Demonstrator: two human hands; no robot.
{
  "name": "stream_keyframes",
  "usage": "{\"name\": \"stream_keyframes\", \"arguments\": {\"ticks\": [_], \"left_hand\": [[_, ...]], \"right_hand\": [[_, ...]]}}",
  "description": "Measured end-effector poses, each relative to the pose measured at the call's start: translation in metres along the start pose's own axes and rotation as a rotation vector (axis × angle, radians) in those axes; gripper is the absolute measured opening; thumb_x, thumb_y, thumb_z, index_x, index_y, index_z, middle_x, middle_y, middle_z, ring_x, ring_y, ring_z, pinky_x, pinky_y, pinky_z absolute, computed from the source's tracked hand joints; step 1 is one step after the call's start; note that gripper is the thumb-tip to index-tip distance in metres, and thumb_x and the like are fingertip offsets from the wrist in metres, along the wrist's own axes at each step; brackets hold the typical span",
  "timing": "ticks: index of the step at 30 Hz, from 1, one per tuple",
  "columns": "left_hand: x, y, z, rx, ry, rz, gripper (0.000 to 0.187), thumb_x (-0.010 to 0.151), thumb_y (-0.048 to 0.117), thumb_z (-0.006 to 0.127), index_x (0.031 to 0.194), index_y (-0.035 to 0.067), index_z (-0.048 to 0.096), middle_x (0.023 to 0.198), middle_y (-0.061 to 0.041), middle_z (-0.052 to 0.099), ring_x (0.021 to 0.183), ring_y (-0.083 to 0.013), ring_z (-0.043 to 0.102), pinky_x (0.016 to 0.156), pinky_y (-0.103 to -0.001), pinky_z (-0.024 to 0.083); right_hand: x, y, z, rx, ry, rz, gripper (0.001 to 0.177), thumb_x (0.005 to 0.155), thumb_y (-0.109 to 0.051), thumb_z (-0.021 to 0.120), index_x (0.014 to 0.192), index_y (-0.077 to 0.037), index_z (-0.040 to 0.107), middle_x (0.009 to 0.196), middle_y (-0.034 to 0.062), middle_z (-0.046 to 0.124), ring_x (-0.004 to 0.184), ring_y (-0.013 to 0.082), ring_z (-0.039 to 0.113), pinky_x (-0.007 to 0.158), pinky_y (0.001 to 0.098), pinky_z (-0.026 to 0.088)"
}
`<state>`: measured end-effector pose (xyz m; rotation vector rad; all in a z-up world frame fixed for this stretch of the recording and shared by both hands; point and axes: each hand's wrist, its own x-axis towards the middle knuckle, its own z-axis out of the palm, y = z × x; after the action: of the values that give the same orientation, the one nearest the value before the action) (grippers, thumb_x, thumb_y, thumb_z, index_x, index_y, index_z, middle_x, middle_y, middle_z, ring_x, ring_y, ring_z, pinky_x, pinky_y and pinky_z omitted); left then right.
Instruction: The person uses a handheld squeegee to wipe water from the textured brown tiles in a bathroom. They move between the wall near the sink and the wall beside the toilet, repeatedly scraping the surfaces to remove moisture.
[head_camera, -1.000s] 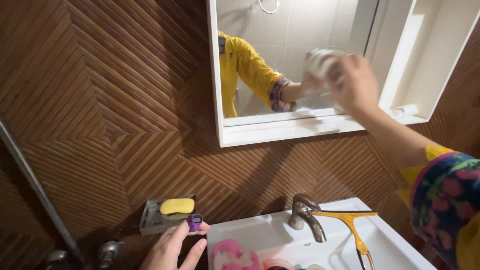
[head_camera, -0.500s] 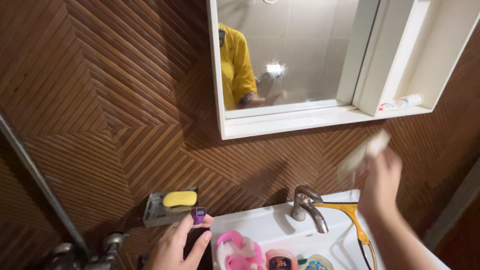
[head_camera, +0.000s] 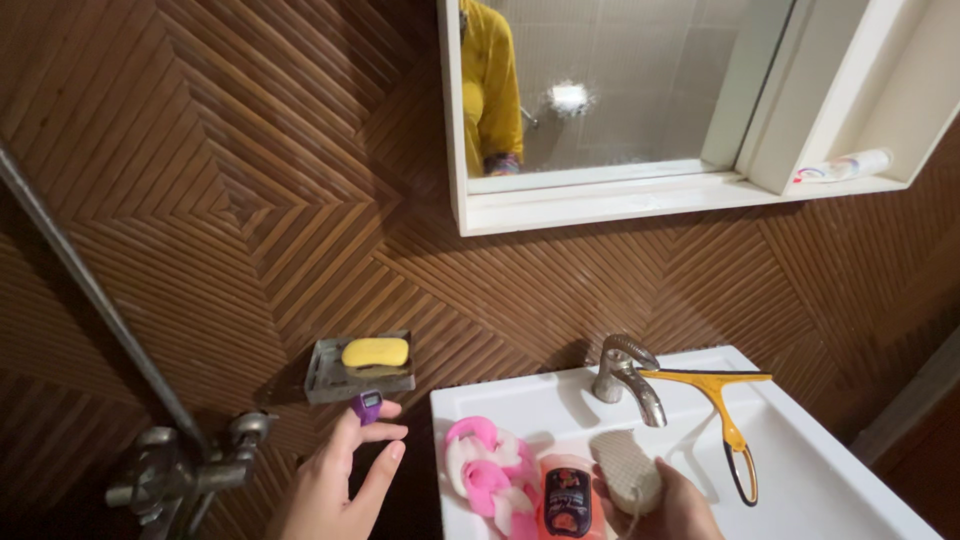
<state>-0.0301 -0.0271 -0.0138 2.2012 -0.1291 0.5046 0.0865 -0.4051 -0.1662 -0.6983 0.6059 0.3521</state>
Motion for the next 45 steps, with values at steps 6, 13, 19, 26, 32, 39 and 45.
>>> {"name": "stream_keyframes", "arguments": {"ticks": [6,13,19,26,32,39,45], "left_hand": [[-0.02,0.003,-0.008,-0.029,0.038,-0.026,0.058,0.088,0.023,0.067,0.142,0.011,0.047,0.128,-0.005,0.071,0.11,-0.0172,0.073,0.096,-0.04,0.054],[-0.048,0.001,-0.039,0.084,-0.028,-0.29,0.056,0.094,0.027,0.065,0.146,0.018,0.048,0.124,-0.002,0.078,0.121,-0.016,0.071,0.107,-0.038,0.049],[-0.035,-0.025,-0.023,-0.012,0.048,0.01,0.071,0.087,0.023,0.066,0.149,0.008,0.036,0.131,-0.007,0.069,0.109,-0.0184,0.073,0.099,-0.038,0.054],[-0.034,-0.014,-0.021,0.011,0.015,0.011,0.055,0.091,0.022,0.069,0.139,0.006,0.047,0.123,-0.006,0.075,0.116,-0.0188,0.069,0.103,-0.037,0.051],[-0.024,0.0,-0.023,-0.021,0.027,0.077,0.06,0.089,0.02,0.068,0.143,0.006,0.047,0.124,-0.008,0.073,0.115,-0.0192,0.075,0.1,-0.037,0.053],[-0.022,0.002,-0.027,0.003,0.022,0.007,0.066,0.086,0.019,0.068,0.147,0.008,0.044,0.133,-0.007,0.07,0.112,-0.018,0.071,0.1,-0.037,0.053],[-0.013,-0.006,-0.02,0.016,0.062,0.127,0.065,0.087,0.017,0.069,0.145,0.004,0.042,0.128,-0.01,0.07,0.113,-0.019,0.075,0.099,-0.039,0.053]], "right_hand": [[-0.014,0.019,0.031,-0.088,-0.176,0.153,0.062,0.101,-0.044,0.029,0.138,-0.004,0.057,0.11,0.0166,0.069,0.09,0.0293,0.069,0.068,0.0403,0.053],[-0.109,-0.045,0.151,-0.683,-0.293,-1.083,0.068,0.09,-0.039,0.06,0.151,-0.015,0.041,0.144,0.0039,0.051,0.125,0.0202,0.054,0.095,0.0395,0.049],[-0.121,-0.174,0.304,-0.995,0.119,-1.928,0.06,0.118,-0.029,0.063,0.169,-0.015,0.035,0.123,0.0219,0.054,0.109,0.0278,0.053,0.094,0.035,0.046],[-0.125,-0.118,0.364,-1.213,0.107,-1.693,0.046,0.107,-0.026,0.056,0.152,-0.018,0.051,0.12,0.0219,0.052,0.092,0.024,0.062,0.076,0.0311,0.056],[-0.139,-0.087,0.343,-1.054,-0.297,-1.28,0.041,0.101,-0.027,0.057,0.139,-0.013,0.064,0.085,0.016,0.072,0.05,0.0136,0.06,0.048,0.0312,0.052],[-0.123,-0.168,0.325,-0.712,-0.086,-1.587,0.045,0.104,-0.029,0.056,0.143,-0.007,0.061,0.098,0.0069,0.073,0.076,0.0086,0.064,0.063,0.0259,0.05],[-0.11,-0.174,0.353,-0.918,0.029,-1.912,0.042,0.105,-0.025,0.058,0.139,-0.001,0.065,0.078,0.0138,0.069,0.066,0.0133,0.062,0.063,0.0332,0.05]]}}
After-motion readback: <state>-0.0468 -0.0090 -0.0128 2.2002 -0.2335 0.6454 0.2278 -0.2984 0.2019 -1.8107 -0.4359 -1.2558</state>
